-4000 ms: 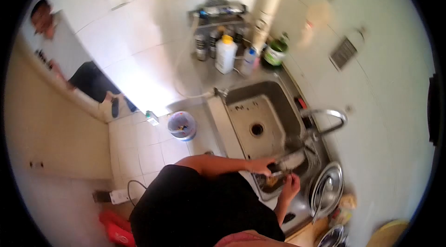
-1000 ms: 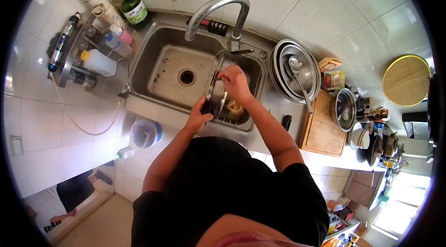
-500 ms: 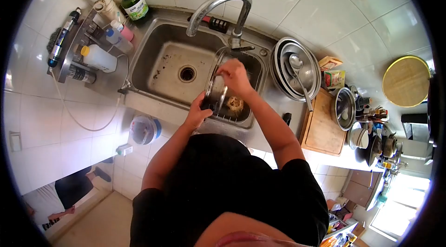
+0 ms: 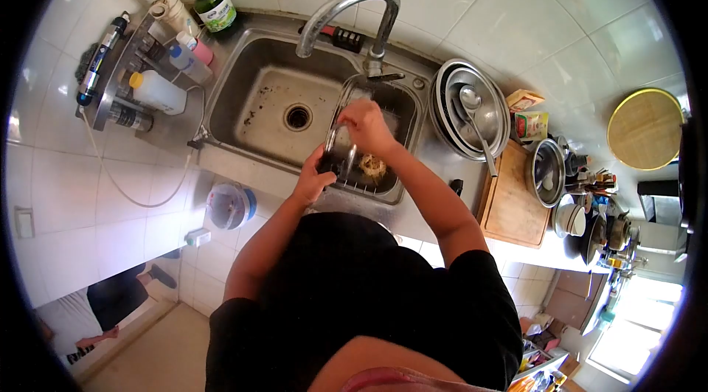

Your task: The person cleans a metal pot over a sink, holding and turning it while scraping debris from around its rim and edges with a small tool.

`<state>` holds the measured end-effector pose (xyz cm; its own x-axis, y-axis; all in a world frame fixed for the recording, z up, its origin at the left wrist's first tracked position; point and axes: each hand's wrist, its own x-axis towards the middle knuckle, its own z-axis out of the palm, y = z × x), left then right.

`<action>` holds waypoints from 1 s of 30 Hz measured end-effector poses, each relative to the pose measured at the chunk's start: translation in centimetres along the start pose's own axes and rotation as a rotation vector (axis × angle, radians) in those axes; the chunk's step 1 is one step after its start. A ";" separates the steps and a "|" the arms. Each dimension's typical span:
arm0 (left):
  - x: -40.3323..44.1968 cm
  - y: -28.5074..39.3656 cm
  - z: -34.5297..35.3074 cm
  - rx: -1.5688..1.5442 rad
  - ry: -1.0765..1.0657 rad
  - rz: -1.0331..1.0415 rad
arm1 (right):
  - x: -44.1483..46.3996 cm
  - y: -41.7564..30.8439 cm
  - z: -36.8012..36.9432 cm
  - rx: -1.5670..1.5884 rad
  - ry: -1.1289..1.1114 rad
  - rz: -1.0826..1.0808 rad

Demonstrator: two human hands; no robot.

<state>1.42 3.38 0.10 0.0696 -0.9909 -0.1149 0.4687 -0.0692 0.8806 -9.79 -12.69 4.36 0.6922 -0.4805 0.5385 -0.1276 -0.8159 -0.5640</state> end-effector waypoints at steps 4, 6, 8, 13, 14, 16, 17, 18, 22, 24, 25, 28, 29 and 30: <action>0.2 -0.6 0.1 0.009 0.032 0.035 | 0.5 0.7 -0.3 0.016 0.024 0.005; 0.2 -0.1 -0.1 0.024 0.021 0.013 | 0.3 -0.2 0.1 0.020 -0.022 -0.067; 0.1 0.0 -0.1 0.026 0.027 0.006 | 0.5 0.6 -0.3 0.046 0.046 0.007; 0.1 0.0 -0.1 0.008 -0.017 -0.004 | 0.6 0.5 -0.6 0.041 0.033 0.085; 0.3 0.0 -0.1 0.013 -0.002 0.011 | 0.5 0.2 -0.5 0.044 -0.004 0.051; 0.1 -0.2 0.2 0.022 0.028 0.033 | 0.4 0.3 -0.5 0.048 -0.012 0.057; -0.1 -0.2 0.4 0.027 0.034 0.026 | 0.6 1.1 -0.7 0.048 0.017 0.095; -0.2 0.1 0.7 0.030 0.041 0.022 | 0.8 1.3 -0.9 0.047 0.045 0.129; -0.1 0.0 0.2 0.021 0.035 0.005 | 0.3 0.2 -0.2 0.073 -0.044 0.014; 0.0 -0.2 0.1 0.014 0.021 0.012 | 0.4 -0.1 0.0 0.072 -0.067 -0.007; 0.0 -0.3 0.1 0.009 0.014 0.017 | 0.5 0.2 -0.2 0.053 -0.049 0.008; -0.2 -0.3 0.3 0.034 0.053 -0.006 | 0.5 0.3 -0.3 0.017 -0.043 0.015; -0.3 -0.4 0.3 0.034 0.048 -0.002 | 0.1 -0.4 0.3 0.016 -0.062 -0.005; -0.2 -0.2 0.2 0.037 0.040 0.008 | 0.1 -0.9 0.4 0.013 -0.078 -0.029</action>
<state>1.10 3.54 0.02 0.1085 -0.9861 -0.1258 0.4353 -0.0666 0.8978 -9.31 -11.92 4.69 0.7485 -0.4300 0.5049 -0.0977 -0.8245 -0.5574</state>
